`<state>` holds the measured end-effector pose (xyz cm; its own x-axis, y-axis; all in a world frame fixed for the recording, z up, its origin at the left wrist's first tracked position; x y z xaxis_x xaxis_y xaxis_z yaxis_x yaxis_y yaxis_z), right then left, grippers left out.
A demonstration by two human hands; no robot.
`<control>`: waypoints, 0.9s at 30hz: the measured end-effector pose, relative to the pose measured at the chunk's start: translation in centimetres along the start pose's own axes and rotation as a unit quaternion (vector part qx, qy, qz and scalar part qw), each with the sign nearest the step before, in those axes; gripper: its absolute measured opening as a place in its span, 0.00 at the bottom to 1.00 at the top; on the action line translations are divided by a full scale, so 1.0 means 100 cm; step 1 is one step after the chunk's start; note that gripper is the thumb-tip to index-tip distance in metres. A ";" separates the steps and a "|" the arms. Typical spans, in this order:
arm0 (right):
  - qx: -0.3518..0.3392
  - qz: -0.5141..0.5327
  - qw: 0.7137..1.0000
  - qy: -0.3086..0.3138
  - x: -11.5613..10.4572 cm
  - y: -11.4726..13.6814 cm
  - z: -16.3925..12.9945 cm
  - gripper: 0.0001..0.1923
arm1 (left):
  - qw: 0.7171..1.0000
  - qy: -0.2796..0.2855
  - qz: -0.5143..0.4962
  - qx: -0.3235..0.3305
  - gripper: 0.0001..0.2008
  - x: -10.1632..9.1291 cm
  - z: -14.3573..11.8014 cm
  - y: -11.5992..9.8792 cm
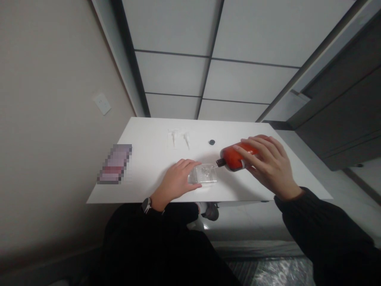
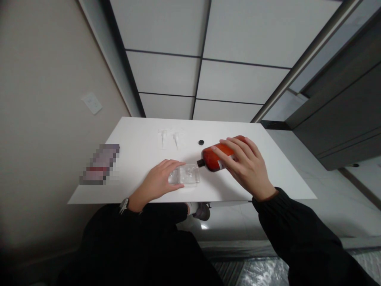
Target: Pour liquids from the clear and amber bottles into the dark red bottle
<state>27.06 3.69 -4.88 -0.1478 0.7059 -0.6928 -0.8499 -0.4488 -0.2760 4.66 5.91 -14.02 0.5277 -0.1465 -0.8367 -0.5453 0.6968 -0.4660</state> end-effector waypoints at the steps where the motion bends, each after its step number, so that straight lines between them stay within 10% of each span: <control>1: -0.001 0.001 1.000 0.000 0.000 0.000 0.000 0.35 | 1.000 0.000 0.000 0.000 0.32 0.000 0.000 0.000; 27: -0.015 -0.002 1.000 0.011 -0.003 0.003 0.007 0.38 | 1.000 0.003 -0.006 0.000 0.32 0.001 -0.001 0.001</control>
<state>26.52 3.73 -4.27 -0.1338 0.6955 -0.7060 -0.8346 -0.4632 -0.2981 4.58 5.93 -14.18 0.5312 -0.1592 -0.8321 -0.5382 0.6951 -0.4766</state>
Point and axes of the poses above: each hand's wrist, its own z-axis towards the middle knuckle, its own x-axis out of the palm, y = z × x, the point moved 7 cm from there along z, towards the middle knuckle, and after that the axes turned 11 degrees about x, right-handed, at the moved point
